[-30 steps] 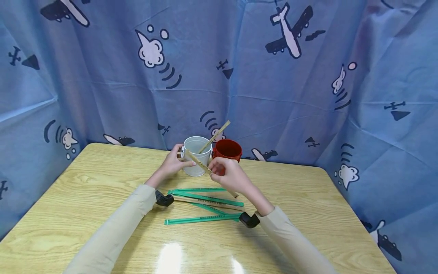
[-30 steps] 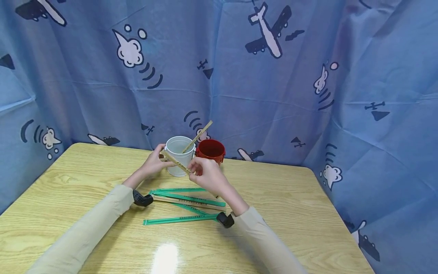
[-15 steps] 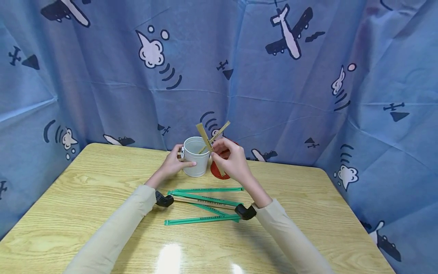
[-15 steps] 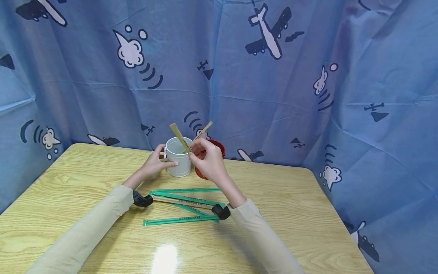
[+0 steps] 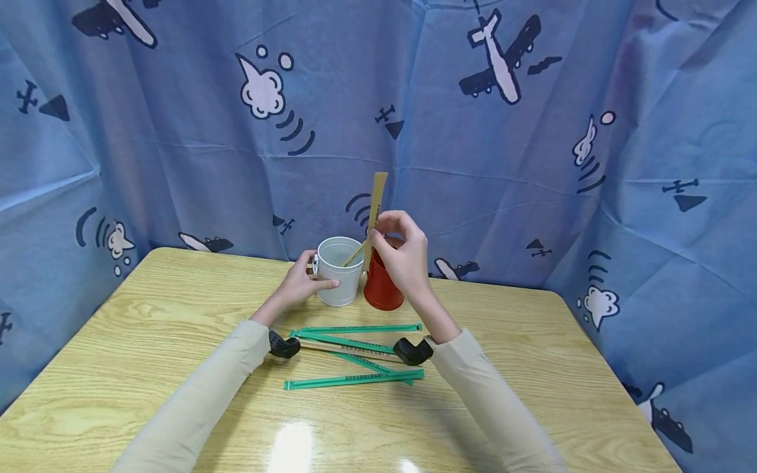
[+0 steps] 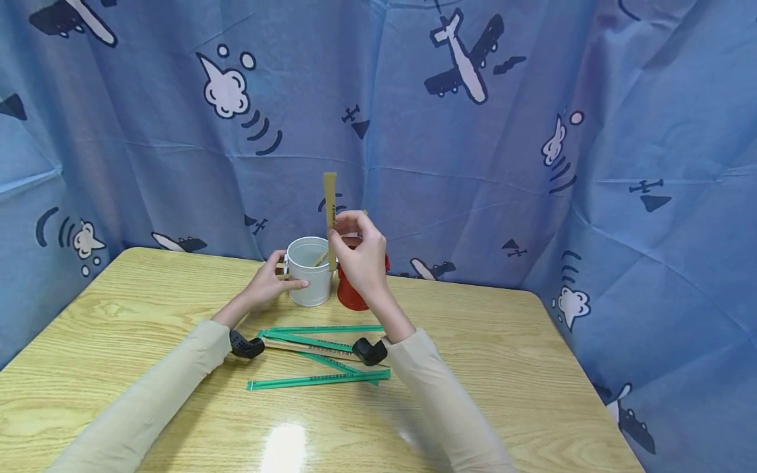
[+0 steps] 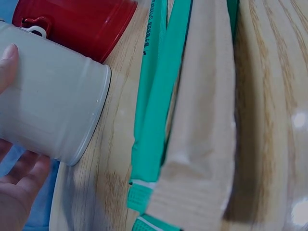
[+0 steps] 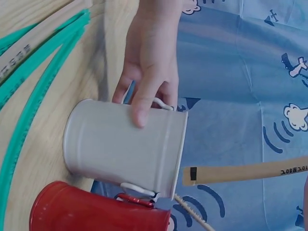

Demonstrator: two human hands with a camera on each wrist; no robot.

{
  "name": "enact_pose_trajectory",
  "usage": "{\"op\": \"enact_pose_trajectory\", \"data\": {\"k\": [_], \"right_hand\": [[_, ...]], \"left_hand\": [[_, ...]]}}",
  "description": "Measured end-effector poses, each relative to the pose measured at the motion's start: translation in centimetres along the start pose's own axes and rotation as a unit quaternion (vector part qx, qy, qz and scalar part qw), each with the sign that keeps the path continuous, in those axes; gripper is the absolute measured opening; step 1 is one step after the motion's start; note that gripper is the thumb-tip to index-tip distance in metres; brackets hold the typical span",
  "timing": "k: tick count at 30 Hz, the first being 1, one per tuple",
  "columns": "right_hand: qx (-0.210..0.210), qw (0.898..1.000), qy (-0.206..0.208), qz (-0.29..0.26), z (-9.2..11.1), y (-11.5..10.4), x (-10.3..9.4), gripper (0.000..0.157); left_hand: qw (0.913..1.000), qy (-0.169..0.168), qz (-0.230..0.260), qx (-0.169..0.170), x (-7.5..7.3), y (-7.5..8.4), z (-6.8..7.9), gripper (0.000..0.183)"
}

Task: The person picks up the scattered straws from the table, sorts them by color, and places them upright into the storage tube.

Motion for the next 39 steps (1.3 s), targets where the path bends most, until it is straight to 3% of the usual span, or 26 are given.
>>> {"op": "enact_pose_trajectory", "data": {"k": [5,13,23,29,35,39], "right_hand": [[-0.004,1.000,0.011,-0.028,-0.4,-0.1,0.4,0.019],[0.024,0.998,0.030,-0.052,-0.5,1.8,1.3,0.019],[0.055,0.997,0.029,-0.037,0.2,4.6,2.2,0.022],[0.079,0.996,0.018,-0.027,0.6,6.2,2.9,0.022],[0.079,0.996,0.039,0.002,0.5,9.5,3.7,0.023],[0.088,0.995,0.045,0.007,0.5,9.6,3.8,0.027]], "left_hand": [[1.0000,0.000,0.002,-0.003,0.0,-0.1,-0.1,0.082],[1.0000,-0.002,0.003,-0.005,0.1,-0.2,-0.1,0.081],[0.9999,0.003,0.000,0.017,0.0,-0.1,0.1,0.081],[0.9999,0.001,-0.001,0.012,-0.1,-0.1,0.1,0.081],[0.9999,-0.002,0.000,0.010,-0.1,-0.1,-0.1,0.081],[1.0000,-0.002,-0.001,0.009,0.0,-0.2,-0.2,0.081]]}}
Point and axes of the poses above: each hand's wrist, its own z-axis away from the middle knuckle, its own x-axis out of the palm, y = z × x, the point moved 2 cm from there along -z, towards the middle knuckle, and after that the axes turned 2 degrees about -x, right-handed, at the moved point
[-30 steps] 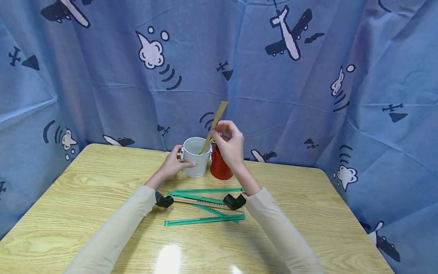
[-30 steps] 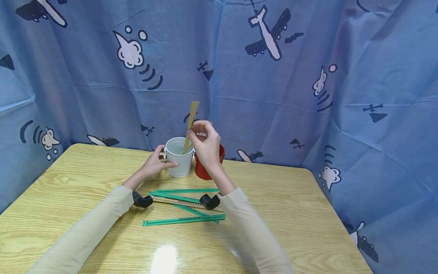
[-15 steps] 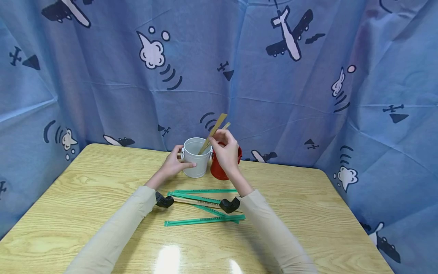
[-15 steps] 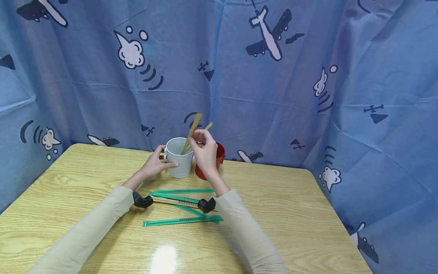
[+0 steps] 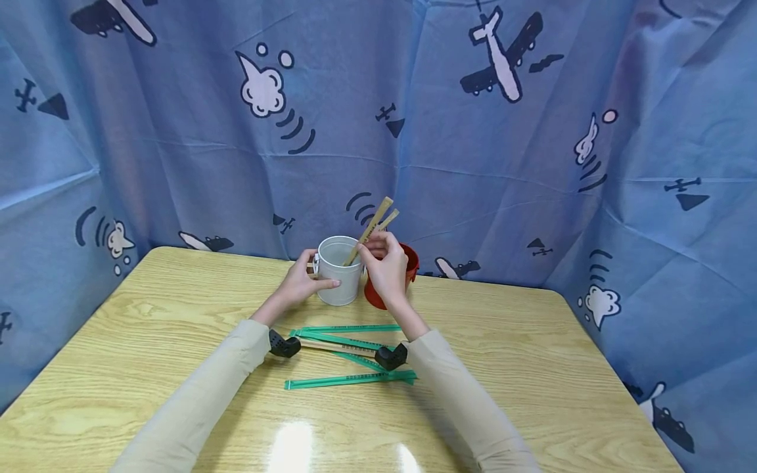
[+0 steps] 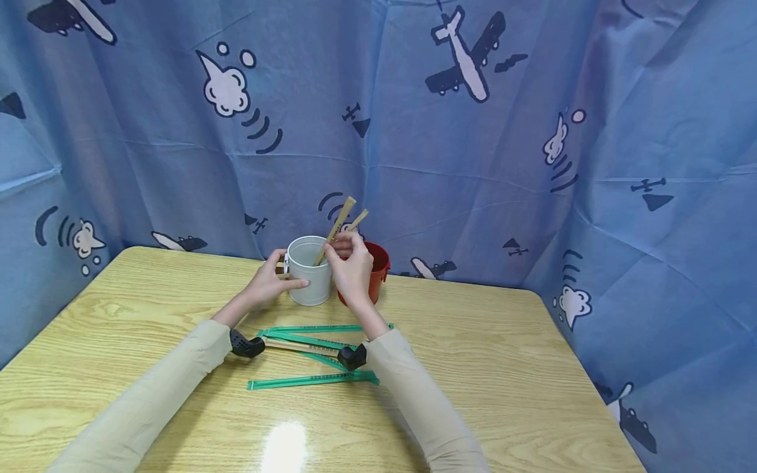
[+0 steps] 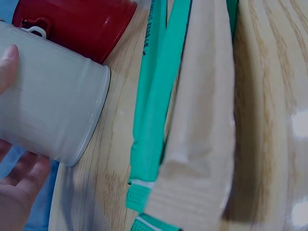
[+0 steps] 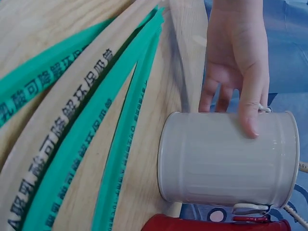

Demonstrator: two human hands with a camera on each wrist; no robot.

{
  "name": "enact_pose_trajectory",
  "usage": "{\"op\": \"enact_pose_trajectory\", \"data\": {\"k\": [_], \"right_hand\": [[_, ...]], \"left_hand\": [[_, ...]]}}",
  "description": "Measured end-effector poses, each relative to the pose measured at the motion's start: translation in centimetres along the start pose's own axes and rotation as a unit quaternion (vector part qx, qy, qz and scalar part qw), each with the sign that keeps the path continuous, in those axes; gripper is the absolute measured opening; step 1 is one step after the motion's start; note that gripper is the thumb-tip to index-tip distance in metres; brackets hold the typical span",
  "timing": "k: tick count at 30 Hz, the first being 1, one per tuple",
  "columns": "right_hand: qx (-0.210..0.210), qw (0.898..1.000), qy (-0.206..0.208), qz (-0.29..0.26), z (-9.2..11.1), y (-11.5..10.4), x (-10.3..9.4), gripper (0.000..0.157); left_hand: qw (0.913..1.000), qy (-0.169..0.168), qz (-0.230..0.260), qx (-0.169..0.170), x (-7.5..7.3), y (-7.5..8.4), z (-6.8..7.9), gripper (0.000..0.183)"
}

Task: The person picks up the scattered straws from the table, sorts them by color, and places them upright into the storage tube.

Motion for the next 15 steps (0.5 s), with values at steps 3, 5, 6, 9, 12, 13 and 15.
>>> {"op": "enact_pose_trajectory", "data": {"k": [3,5,6,9,12,13,15], "right_hand": [[0.015,1.000,0.005,-0.002,-0.1,0.6,0.0,0.029],[0.028,1.000,0.010,-0.004,-0.1,1.0,0.0,0.028],[0.033,0.999,0.012,-0.006,-0.2,1.1,0.0,0.028],[0.043,0.999,0.014,-0.009,-0.1,1.4,0.0,0.026],[0.047,0.999,0.012,-0.005,0.0,1.6,-0.1,0.025],[0.048,0.999,0.011,-0.004,0.0,1.6,-0.2,0.024],[0.051,0.999,0.009,-0.005,0.0,1.7,-0.2,0.024]], "left_hand": [[1.0000,0.001,-0.005,0.000,0.0,0.1,0.1,0.082],[0.9999,0.001,-0.010,0.000,0.0,0.1,0.1,0.082],[0.9999,0.002,-0.011,0.000,0.0,0.1,0.1,0.082],[0.9999,0.003,-0.015,-0.001,0.0,0.1,0.1,0.082],[0.9999,0.004,-0.015,-0.002,0.0,0.1,0.1,0.082],[0.9999,0.005,-0.015,-0.002,0.0,0.1,0.1,0.082],[0.9999,0.005,-0.015,-0.001,0.0,0.1,0.1,0.082]]}}
Point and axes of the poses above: each hand's wrist, its own z-axis away from the middle knuckle, its own x-axis out of the palm, y = z × x, the point moved 2 cm from there along -z, towards the middle knuckle, and after that the axes turned 2 degrees about -x, right-handed, at the moved point
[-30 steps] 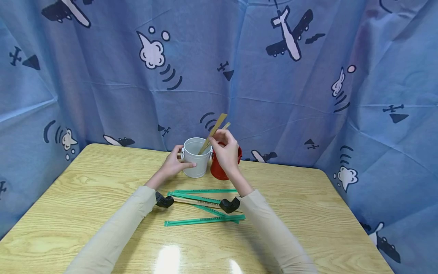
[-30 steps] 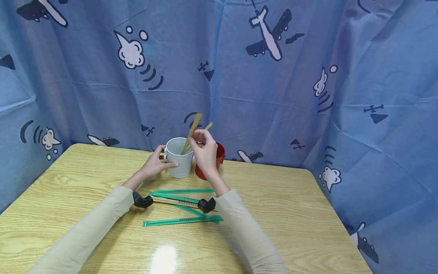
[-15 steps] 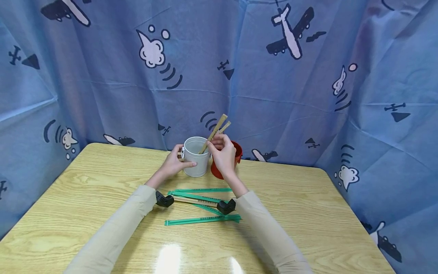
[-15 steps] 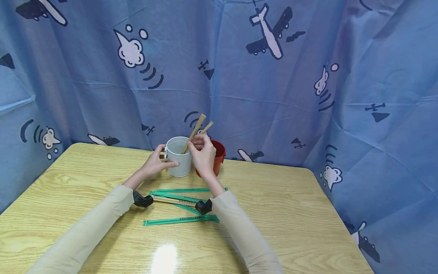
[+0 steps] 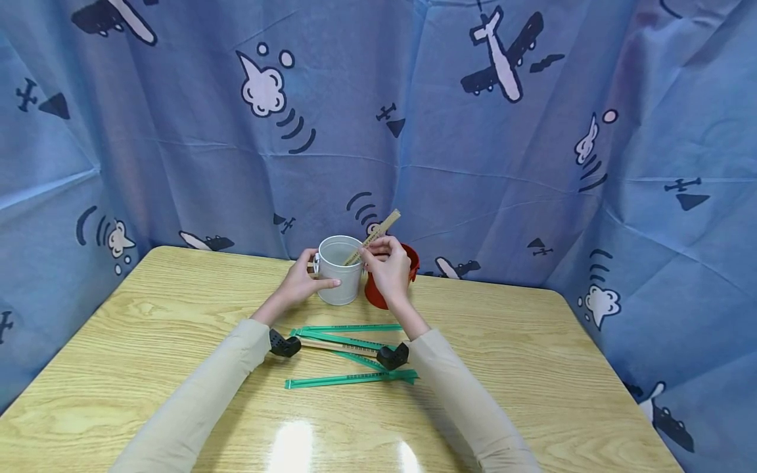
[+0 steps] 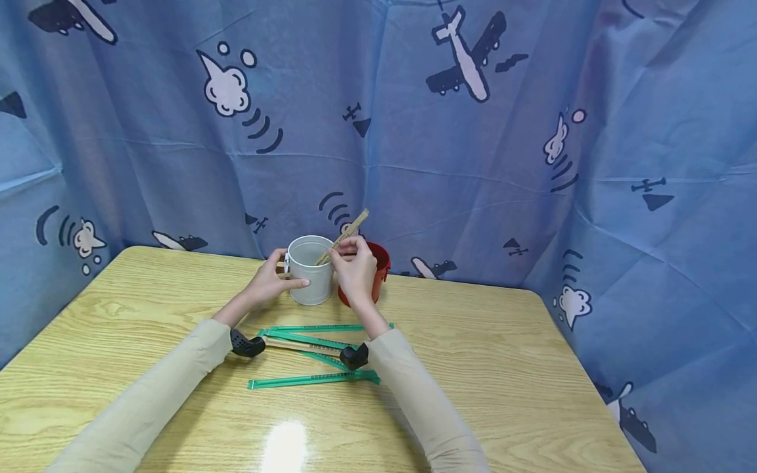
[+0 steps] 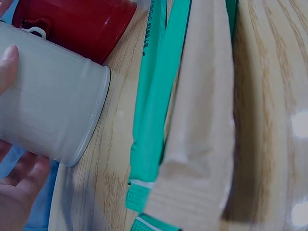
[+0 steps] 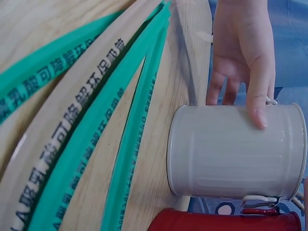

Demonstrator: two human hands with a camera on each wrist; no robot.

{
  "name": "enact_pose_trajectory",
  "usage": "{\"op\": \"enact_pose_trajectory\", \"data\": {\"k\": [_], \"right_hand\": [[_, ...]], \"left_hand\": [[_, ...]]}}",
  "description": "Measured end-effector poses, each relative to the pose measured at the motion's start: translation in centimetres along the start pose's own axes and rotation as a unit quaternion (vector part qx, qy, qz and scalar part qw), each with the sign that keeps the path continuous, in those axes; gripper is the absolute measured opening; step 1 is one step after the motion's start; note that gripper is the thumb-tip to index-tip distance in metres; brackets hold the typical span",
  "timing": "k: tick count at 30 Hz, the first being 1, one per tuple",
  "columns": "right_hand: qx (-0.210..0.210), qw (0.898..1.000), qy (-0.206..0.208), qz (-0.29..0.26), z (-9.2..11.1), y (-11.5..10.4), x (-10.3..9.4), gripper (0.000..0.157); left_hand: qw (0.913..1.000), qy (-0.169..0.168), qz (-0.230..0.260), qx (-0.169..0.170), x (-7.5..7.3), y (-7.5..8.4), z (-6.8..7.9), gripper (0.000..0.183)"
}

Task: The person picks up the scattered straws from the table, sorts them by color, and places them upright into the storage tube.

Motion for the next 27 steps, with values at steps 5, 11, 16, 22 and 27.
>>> {"op": "enact_pose_trajectory", "data": {"k": [5,11,16,22,27], "right_hand": [[-0.002,1.000,-0.005,0.003,0.0,-0.1,-0.1,0.024],[-0.023,0.999,-0.017,0.036,0.4,-0.5,-0.1,0.022],[-0.036,0.996,-0.036,0.074,1.2,-0.6,-0.3,0.024],[-0.031,0.994,-0.071,0.079,2.2,-0.1,-0.6,0.025],[-0.033,0.991,-0.092,0.095,3.1,0.5,-0.7,0.023]], "left_hand": [[1.0000,-0.001,0.001,0.003,0.0,0.0,0.0,0.082],[0.9999,-0.002,0.011,0.003,0.0,0.1,0.1,0.081],[1.0000,0.000,0.007,-0.001,0.0,0.1,0.2,0.081],[1.0000,-0.001,0.006,0.003,0.0,-0.1,0.1,0.083],[1.0000,-0.003,0.003,0.007,0.0,0.0,0.1,0.083]]}}
Point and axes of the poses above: each hand's wrist, its own z-axis away from the middle knuckle, its own x-axis out of the palm, y = z × x, the point moved 2 cm from there along -z, towards the middle knuckle, and after that the axes turned 2 degrees about -x, right-handed, at the moved point
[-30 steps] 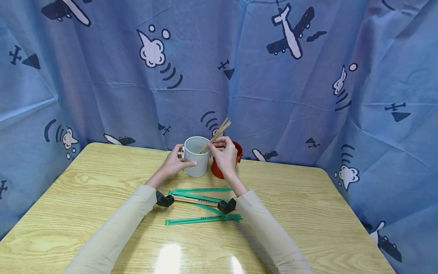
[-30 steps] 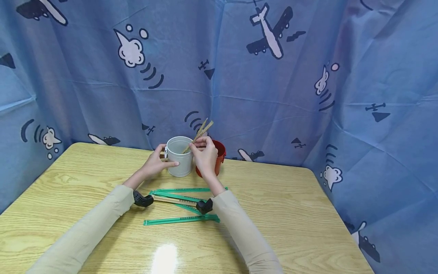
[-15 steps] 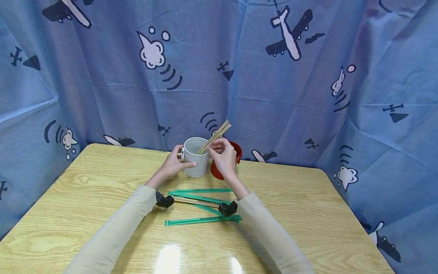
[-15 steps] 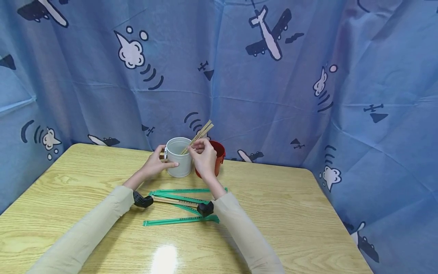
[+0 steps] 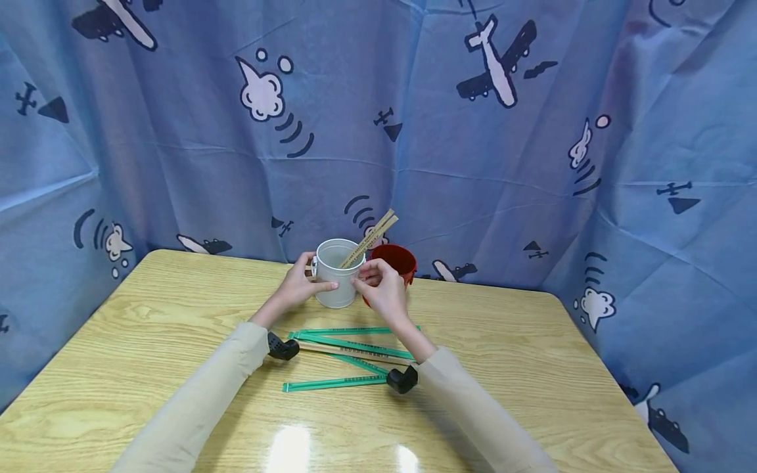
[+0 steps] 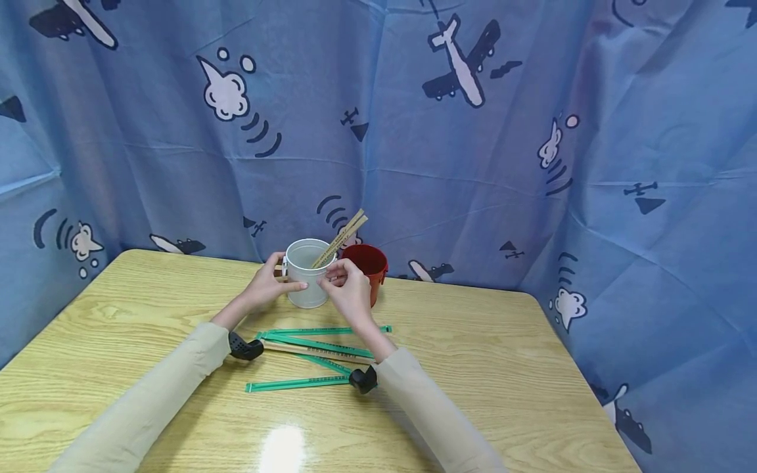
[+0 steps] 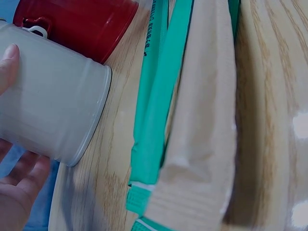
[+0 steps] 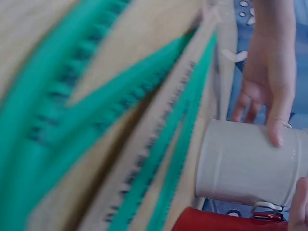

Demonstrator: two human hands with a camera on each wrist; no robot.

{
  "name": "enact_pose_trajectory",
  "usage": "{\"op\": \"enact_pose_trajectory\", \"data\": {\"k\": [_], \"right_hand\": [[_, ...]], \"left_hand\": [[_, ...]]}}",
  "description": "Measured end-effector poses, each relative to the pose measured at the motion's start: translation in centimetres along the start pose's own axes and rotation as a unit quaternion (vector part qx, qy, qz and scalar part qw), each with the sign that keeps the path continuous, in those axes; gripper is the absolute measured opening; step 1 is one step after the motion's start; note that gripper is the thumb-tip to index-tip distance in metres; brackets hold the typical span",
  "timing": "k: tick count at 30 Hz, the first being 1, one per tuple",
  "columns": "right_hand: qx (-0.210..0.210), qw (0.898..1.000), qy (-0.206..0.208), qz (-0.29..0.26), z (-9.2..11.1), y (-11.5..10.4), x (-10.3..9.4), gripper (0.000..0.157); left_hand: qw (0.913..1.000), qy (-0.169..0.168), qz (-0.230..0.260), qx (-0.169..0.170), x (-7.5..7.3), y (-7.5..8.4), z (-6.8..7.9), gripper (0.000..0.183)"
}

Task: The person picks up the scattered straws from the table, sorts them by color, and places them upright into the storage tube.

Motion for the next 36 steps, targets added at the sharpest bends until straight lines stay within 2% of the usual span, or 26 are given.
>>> {"op": "enact_pose_trajectory", "data": {"k": [5,10,18,22,28,36], "right_hand": [[0.002,0.999,-0.037,0.006,1.2,0.5,0.2,0.024],[0.023,0.996,-0.089,0.020,2.4,0.8,0.3,0.024],[0.048,0.978,-0.194,0.061,3.9,1.2,0.2,0.028],[0.054,0.968,-0.234,0.072,4.4,1.3,0.1,0.028],[0.056,0.956,-0.272,0.088,4.9,1.9,0.0,0.028],[0.064,0.947,-0.298,0.104,5.5,2.1,0.0,0.027]], "left_hand": [[1.0000,-0.003,-0.001,0.002,0.0,0.0,0.1,0.083],[1.0000,-0.001,0.003,0.001,0.0,0.0,0.0,0.083],[1.0000,-0.001,0.002,-0.005,0.0,0.0,0.0,0.082],[1.0000,0.000,0.002,-0.007,0.1,-0.2,-0.2,0.082],[0.9999,0.000,0.003,-0.010,0.1,-0.1,-0.2,0.082],[1.0000,0.002,-0.001,-0.006,0.1,-0.2,0.0,0.082]]}}
Point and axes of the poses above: each hand's wrist, its own z-axis away from the middle knuckle, its own x-axis out of the palm, y = z × x, the point moved 2 cm from there along -z, towards the middle knuckle, and after that the axes turned 2 degrees about -x, right-handed, at the moved point
